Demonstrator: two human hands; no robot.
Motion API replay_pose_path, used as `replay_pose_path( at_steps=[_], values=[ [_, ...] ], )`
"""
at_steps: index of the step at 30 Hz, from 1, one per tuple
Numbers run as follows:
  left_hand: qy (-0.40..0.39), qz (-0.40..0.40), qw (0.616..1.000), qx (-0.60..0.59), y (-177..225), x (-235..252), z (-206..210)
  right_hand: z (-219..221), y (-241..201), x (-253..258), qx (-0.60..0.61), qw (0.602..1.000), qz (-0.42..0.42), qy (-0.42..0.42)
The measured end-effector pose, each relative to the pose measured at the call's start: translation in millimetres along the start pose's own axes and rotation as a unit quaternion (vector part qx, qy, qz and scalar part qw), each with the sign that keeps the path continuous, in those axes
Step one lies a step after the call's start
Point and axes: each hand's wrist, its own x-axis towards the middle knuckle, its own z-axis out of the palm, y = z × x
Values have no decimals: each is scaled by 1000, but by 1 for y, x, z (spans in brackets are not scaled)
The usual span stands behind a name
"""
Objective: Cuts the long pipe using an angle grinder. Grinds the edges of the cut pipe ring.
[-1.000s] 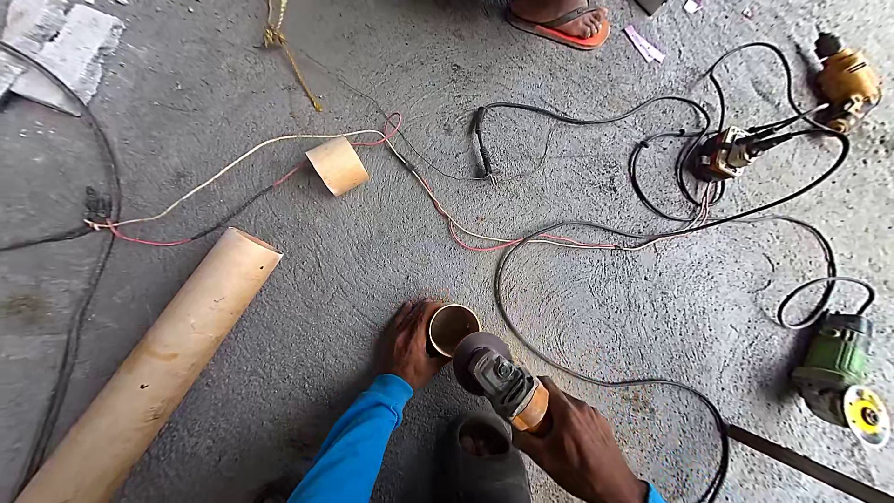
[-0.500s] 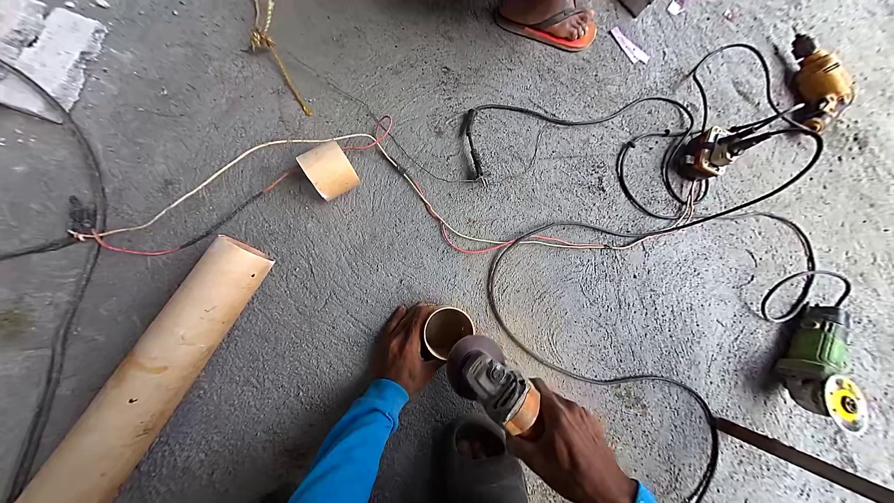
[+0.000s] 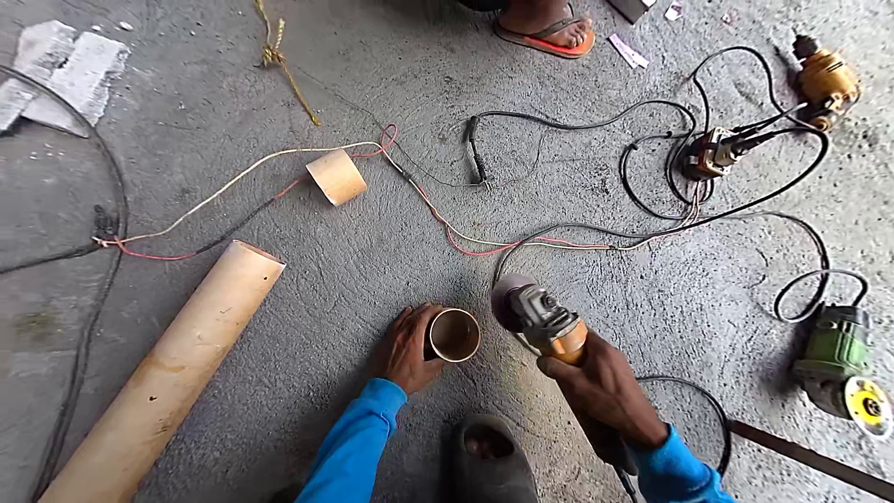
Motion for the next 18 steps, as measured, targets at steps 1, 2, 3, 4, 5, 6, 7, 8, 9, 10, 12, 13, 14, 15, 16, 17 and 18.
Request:
replay_pose_path(
  at_steps=[1, 2, 3, 4, 5, 6, 7, 8, 9, 10, 12, 13, 14, 15, 16, 17, 18],
  values=[
    [-23, -9, 1000, -11, 2, 1, -5, -2, 4, -1, 24, 1000, 4, 14],
    [-34, -18, 999, -21, 5, 1, -9, -4, 6, -4, 41, 999, 9, 25],
    [-42, -28, 998, -32, 10, 2, -11, -6, 10, -8, 48, 998, 13, 31],
    [-50, -38, 997, -44, 13, 3, -12, -7, 13, -11, 50, 998, 16, 34],
    [-57, -48, 996, -55, 15, 4, -12, -7, 15, -14, 48, 998, 19, 34],
    [-62, -54, 994, -68, 16, 4, -11, -6, 16, -17, 45, 998, 22, 31],
    [-52, -56, 994, -79, 16, 3, -9, -4, 17, -19, 43, 998, 26, 30],
    [-26, -60, 993, -96, 17, 3, -7, -2, 17, -21, 43, 998, 30, 28],
    [3, -73, 990, -120, 20, 2, -7, -1, 18, -24, 43, 998, 34, 27],
    [26, -93, 984, -150, 24, 2, -8, 0, 20, -27, 46, 998, 40, 26],
    [58, -144, 964, -218, 31, 2, -13, 2, 22, -32, 61, 997, 49, 29],
    [64, -165, 951, -252, 35, 3, -17, 2, 24, -34, 70, 996, 52, 34],
    [67, -182, 939, -284, 38, 5, -20, 2, 26, -36, 76, 995, 51, 39],
    [68, -195, 926, -314, 42, 6, -24, 3, 28, -37, 80, 995, 50, 43],
    [71, -202, 917, -337, 45, 7, -26, 3, 29, -38, 80, 994, 50, 46],
    [74, -206, 911, -350, 48, 8, -28, 3, 30, -38, 78, 995, 49, 48],
    [80, -208, 906, -358, 49, 9, -29, 3, 31, -39, 73, 995, 49, 48]
  ],
)
